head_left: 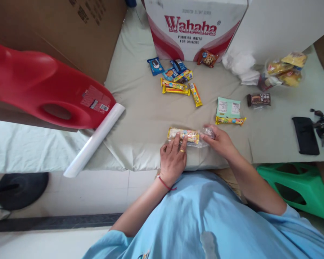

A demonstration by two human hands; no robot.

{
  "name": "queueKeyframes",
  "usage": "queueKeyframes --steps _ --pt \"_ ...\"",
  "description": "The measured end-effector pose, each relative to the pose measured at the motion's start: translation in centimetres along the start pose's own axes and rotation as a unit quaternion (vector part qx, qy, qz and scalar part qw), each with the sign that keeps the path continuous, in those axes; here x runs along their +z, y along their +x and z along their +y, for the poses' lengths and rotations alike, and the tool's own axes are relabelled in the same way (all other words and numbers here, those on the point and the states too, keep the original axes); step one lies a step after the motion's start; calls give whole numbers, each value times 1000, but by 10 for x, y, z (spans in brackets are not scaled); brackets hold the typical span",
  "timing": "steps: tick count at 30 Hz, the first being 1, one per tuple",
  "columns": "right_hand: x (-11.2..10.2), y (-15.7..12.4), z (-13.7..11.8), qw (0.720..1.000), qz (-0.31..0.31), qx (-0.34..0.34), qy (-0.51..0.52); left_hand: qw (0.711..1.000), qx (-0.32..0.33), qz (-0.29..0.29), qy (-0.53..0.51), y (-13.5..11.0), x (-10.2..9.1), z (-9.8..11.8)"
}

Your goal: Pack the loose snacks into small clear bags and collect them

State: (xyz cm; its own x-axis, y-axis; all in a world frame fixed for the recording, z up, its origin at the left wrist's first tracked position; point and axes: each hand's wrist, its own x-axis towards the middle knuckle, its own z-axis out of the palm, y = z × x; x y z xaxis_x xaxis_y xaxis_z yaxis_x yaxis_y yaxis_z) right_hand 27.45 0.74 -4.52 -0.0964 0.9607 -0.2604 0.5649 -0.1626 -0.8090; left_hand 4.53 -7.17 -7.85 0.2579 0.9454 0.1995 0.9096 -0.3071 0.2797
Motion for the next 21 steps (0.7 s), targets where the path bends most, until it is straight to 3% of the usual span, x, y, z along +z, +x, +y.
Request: queueKeyframes --steps 3,6,9,13,16,21 --pt "-1 -21 1 998 -42 -10 34 1000 -2 4 7 1 -1 2" --pt "-13 -46 -3 1000 14 4 27 1000 2 -3 6 2 -3 3" --pt "-20 -52 -20 999 49 -20 1 1000 -2 -18 0 3 -4 4" --pt "1 -18 -60 993 28 -88 -71 1000 -1 -21 3 3 -5 6" --pt "31 17 -89 986 -45 -83 -141 1000 4 -22 0 3 -3 7" --pt "62 34 -111 941 -131 -103 -296 997 21 7 -74 2 3 -4"
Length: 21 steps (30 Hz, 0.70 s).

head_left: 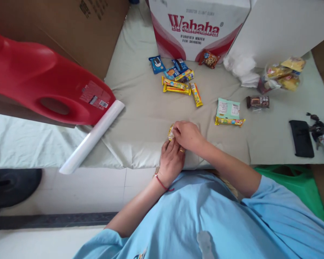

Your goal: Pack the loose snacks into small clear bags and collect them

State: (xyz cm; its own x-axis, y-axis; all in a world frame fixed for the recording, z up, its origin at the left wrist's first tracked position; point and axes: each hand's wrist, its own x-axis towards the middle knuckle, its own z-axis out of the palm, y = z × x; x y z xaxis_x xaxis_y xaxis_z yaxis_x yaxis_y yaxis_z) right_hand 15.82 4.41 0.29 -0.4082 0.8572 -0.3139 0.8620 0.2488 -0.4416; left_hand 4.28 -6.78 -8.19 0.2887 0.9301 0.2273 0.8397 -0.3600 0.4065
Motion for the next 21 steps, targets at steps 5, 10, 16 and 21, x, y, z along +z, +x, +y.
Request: queueKeyframes --steps 5,10,16,21 --pt "13 -23 -6 995 -3 -37 -89 973 33 78 -214 -8 -13 -17" --pt "38 -40 -5 985 36 -91 -142 937 -45 171 -301 -20 -30 -23" --pt "32 -43 -5 975 33 -112 -191 936 -72 216 -269 -26 -39 -35" --pt "13 -34 -12 971 19 -137 -194 940 -67 206 -262 -26 -34 -37"
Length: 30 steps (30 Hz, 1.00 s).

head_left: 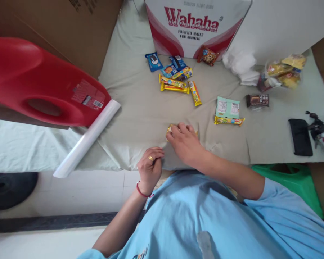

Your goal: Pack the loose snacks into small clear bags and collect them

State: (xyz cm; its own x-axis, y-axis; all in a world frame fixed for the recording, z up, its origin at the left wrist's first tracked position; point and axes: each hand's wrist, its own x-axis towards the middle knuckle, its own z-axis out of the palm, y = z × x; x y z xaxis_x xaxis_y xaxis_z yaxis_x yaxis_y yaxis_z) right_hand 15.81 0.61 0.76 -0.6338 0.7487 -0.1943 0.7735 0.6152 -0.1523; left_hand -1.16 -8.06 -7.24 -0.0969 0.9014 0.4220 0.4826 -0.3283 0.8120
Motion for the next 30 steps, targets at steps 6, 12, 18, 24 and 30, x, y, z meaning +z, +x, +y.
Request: queueKeyframes --steps 6,12,18,24,30 --pt "-2 9 10 999 -13 29 24 999 -13 -21 -31 -2 7 5" --pt "1 2 58 933 89 101 333 968 -205 -17 -144 8 15 23" --pt "31 -25 58 664 69 125 734 854 -379 -46 -353 33 53 37" --pt "47 -55 44 803 162 114 562 863 -389 -94 -307 38 76 42" --pt "41 -105 106 824 207 171 499 875 -370 -205 -237 40 69 45"
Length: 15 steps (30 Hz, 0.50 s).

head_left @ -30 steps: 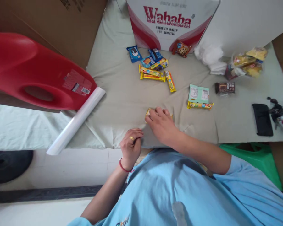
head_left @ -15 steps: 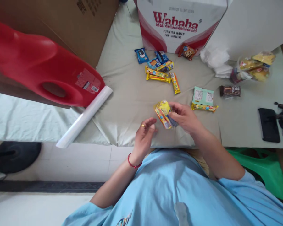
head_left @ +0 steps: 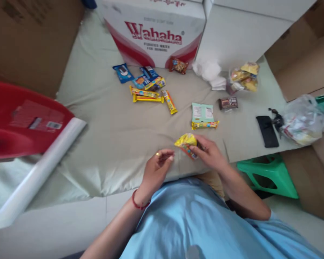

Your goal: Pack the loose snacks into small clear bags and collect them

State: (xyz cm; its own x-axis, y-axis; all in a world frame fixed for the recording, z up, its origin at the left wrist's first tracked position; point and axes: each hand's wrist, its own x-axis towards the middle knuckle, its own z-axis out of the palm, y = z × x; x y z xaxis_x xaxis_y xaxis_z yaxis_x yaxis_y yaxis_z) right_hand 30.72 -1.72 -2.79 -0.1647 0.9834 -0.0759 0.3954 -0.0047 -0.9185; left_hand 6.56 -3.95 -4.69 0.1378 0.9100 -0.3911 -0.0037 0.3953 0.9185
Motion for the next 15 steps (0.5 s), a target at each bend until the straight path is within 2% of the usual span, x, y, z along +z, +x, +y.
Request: queueKeyframes --steps 3,5,6,8,11,13,15 --pt "-71 2 35 980 184 65 32 997 11 53 52 0 -20 4" --pt "-123 11 64 942 323 61 73 992 13 99 71 -1 -37 4" --pt "-148 17 78 921 375 66 87 989 13 123 79 -2 -45 3" --pt "-192 34 102 882 450 123 72 981 11 168 92 -4 -60 1" --pt "-235 64 125 846 504 175 9 967 16 218 130 -9 -77 -1" --pt "-248 82 133 851 493 171 -66 953 26 247 175 -13 -85 -3" --pt "-251 98 137 873 443 146 -145 932 44 277 228 -14 -90 -6"
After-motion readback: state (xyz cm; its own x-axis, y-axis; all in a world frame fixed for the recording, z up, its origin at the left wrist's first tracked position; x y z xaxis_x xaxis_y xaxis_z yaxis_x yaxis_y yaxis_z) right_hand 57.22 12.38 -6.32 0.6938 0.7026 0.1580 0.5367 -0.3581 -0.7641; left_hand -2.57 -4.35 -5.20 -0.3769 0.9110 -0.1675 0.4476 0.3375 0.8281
